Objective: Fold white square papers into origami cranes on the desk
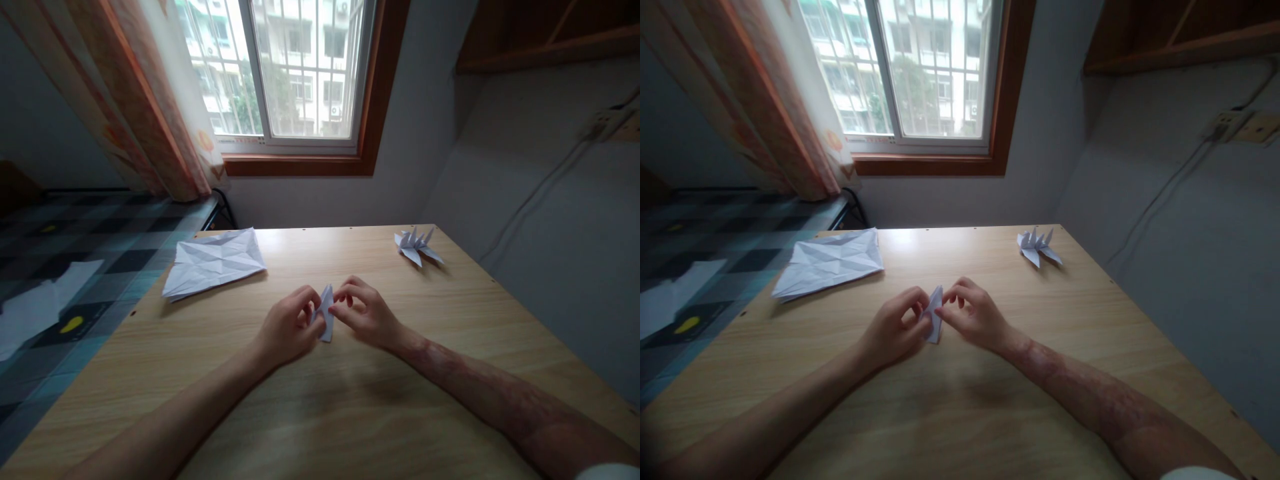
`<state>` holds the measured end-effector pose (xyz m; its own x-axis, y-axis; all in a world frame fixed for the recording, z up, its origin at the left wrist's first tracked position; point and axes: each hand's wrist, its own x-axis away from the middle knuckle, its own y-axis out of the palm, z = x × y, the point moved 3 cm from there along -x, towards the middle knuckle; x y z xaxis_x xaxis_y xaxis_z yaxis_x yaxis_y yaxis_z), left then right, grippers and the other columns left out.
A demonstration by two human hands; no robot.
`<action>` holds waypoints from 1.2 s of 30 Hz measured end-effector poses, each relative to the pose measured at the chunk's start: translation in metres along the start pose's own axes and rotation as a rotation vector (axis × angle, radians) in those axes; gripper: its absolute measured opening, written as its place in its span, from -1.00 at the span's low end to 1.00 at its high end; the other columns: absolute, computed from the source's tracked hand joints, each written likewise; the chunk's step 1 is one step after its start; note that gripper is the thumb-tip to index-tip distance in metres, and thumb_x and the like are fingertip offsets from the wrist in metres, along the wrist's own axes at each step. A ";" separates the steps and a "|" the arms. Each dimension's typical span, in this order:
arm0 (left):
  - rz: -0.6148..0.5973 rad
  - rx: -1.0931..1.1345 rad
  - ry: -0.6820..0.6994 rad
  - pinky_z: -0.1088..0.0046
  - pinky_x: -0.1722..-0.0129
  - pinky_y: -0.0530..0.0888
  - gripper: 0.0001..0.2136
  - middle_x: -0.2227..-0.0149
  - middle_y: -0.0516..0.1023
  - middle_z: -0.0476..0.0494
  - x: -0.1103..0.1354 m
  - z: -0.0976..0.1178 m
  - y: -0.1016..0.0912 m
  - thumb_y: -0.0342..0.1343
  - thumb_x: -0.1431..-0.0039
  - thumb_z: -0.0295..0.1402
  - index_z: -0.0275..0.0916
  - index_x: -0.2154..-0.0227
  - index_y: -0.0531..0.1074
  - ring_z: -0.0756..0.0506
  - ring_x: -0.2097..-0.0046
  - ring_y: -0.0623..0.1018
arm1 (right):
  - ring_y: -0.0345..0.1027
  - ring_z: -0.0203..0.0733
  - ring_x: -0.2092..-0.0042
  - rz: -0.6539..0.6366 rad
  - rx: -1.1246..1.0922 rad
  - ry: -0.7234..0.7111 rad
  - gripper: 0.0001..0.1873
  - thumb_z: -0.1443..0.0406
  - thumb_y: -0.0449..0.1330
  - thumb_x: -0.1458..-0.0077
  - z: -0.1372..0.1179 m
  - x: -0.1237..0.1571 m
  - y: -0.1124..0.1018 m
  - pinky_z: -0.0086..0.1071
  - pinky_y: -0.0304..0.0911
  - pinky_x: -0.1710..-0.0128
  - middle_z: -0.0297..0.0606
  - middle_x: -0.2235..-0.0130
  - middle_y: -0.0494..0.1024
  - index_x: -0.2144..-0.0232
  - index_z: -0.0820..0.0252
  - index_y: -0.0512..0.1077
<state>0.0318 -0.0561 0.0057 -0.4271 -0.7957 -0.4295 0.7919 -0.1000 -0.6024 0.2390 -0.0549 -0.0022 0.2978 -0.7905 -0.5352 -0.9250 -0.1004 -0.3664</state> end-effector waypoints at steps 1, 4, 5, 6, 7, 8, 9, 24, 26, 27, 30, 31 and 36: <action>-0.002 -0.002 0.018 0.43 0.27 0.43 -0.92 0.35 0.50 -0.01 0.001 0.000 0.000 0.18 -0.23 -0.47 -0.17 0.35 0.41 -0.05 0.34 0.50 | 0.40 -0.12 0.20 0.008 -0.018 0.015 -0.88 0.17 0.40 -0.34 0.002 0.000 0.000 -0.22 0.35 0.19 -0.26 0.23 0.53 0.21 0.06 0.62; -0.022 -0.005 0.061 0.41 0.25 0.45 -0.92 0.32 0.51 -0.04 0.001 0.002 0.000 0.17 -0.22 -0.47 -0.16 0.34 0.42 -0.07 0.32 0.53 | 0.40 -0.14 0.23 0.032 -0.085 0.067 -0.84 0.15 0.41 -0.32 0.007 0.000 0.002 -0.26 0.36 0.23 -0.29 0.27 0.53 0.23 0.07 0.59; -0.035 -0.007 0.064 0.41 0.24 0.46 -0.93 0.31 0.52 -0.04 0.001 0.003 0.000 0.17 -0.23 -0.47 -0.16 0.32 0.42 -0.07 0.31 0.54 | 0.41 -0.14 0.24 0.037 -0.100 0.085 -0.85 0.16 0.40 -0.32 0.009 0.000 0.002 -0.27 0.37 0.24 -0.30 0.27 0.55 0.22 0.08 0.59; -0.049 -0.008 0.061 0.41 0.24 0.47 -0.94 0.30 0.53 -0.05 0.001 0.003 0.000 0.17 -0.25 -0.45 -0.16 0.31 0.43 -0.07 0.31 0.55 | 0.42 -0.15 0.24 0.038 -0.108 0.099 -0.87 0.17 0.39 -0.32 0.010 0.000 0.003 -0.28 0.38 0.25 -0.29 0.27 0.57 0.20 0.08 0.59; -0.063 -0.007 0.053 0.41 0.24 0.47 -0.95 0.30 0.53 -0.05 0.001 0.003 0.000 0.17 -0.28 -0.43 -0.16 0.30 0.44 -0.07 0.31 0.55 | 0.43 -0.15 0.24 0.036 -0.108 0.106 -0.90 0.20 0.38 -0.33 0.011 0.001 0.003 -0.28 0.39 0.24 -0.28 0.25 0.61 0.18 0.08 0.60; -0.074 -0.003 0.041 0.41 0.24 0.47 -0.96 0.30 0.54 -0.05 0.000 0.003 0.001 0.17 -0.32 -0.40 -0.16 0.29 0.45 -0.06 0.32 0.55 | 0.44 -0.16 0.24 0.033 -0.104 0.103 -0.92 0.23 0.37 -0.33 0.011 0.001 0.003 -0.28 0.39 0.24 -0.28 0.23 0.64 0.17 0.08 0.61; -0.079 0.003 0.029 0.42 0.25 0.47 -0.93 0.31 0.54 -0.05 0.000 0.003 0.001 0.16 -0.37 -0.37 -0.17 0.28 0.46 -0.05 0.33 0.55 | 0.45 -0.16 0.24 0.030 -0.097 0.093 -0.95 0.26 0.36 -0.33 0.011 0.002 0.003 -0.28 0.40 0.23 -0.27 0.21 0.66 0.17 0.08 0.62; 0.009 -0.058 0.028 0.46 0.35 0.40 -0.85 0.34 0.50 -0.04 0.001 -0.004 0.004 0.22 -0.38 -0.32 -0.18 0.34 0.47 -0.02 0.38 0.50 | 0.49 -0.16 0.33 0.106 0.072 0.068 -0.87 0.23 0.40 -0.29 0.007 0.004 0.002 -0.26 0.40 0.27 -0.32 0.33 0.63 0.28 0.08 0.54; 0.011 -0.072 0.043 0.46 0.35 0.40 -0.85 0.34 0.51 -0.05 0.000 -0.002 0.004 0.22 -0.38 -0.33 -0.18 0.34 0.47 -0.02 0.39 0.50 | 0.50 -0.15 0.32 0.118 0.083 0.081 -0.88 0.22 0.40 -0.30 0.008 0.004 0.002 -0.26 0.40 0.28 -0.31 0.31 0.64 0.26 0.08 0.56; 0.008 -0.077 0.044 0.46 0.35 0.40 -0.86 0.34 0.51 -0.05 0.000 -0.001 0.004 0.21 -0.38 -0.33 -0.18 0.34 0.47 -0.02 0.39 0.49 | 0.51 -0.15 0.31 0.122 0.084 0.080 -0.89 0.22 0.40 -0.31 0.009 0.004 0.002 -0.26 0.40 0.27 -0.30 0.30 0.65 0.26 0.08 0.56; -0.004 -0.088 0.032 0.45 0.35 0.40 -0.87 0.34 0.51 -0.05 0.000 0.000 0.003 0.21 -0.38 -0.32 -0.18 0.33 0.48 -0.03 0.39 0.49 | 0.52 -0.14 0.30 0.118 0.081 0.058 -0.90 0.22 0.38 -0.34 0.009 0.003 0.002 -0.24 0.43 0.23 -0.29 0.27 0.68 0.25 0.07 0.57; -0.005 -0.090 0.030 0.45 0.35 0.41 -0.87 0.34 0.51 -0.05 -0.001 0.000 0.003 0.21 -0.38 -0.32 -0.18 0.32 0.49 -0.03 0.39 0.50 | 0.52 -0.14 0.29 0.117 0.084 0.049 -0.91 0.23 0.37 -0.34 0.008 0.003 0.002 -0.23 0.43 0.22 -0.29 0.27 0.68 0.25 0.07 0.56; 0.001 -0.100 0.055 0.43 0.31 0.43 -0.88 0.33 0.52 -0.05 0.000 0.000 0.003 0.21 -0.37 -0.34 -0.17 0.32 0.48 -0.04 0.38 0.51 | 0.51 -0.14 0.29 0.126 0.116 0.021 -0.97 0.29 0.35 -0.33 0.003 0.004 0.001 -0.23 0.42 0.22 -0.29 0.26 0.69 0.22 0.05 0.57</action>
<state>0.0346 -0.0566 0.0039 -0.4514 -0.7617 -0.4649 0.7464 -0.0368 -0.6644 0.2396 -0.0560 -0.0074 0.1755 -0.8048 -0.5670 -0.9210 0.0692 -0.3833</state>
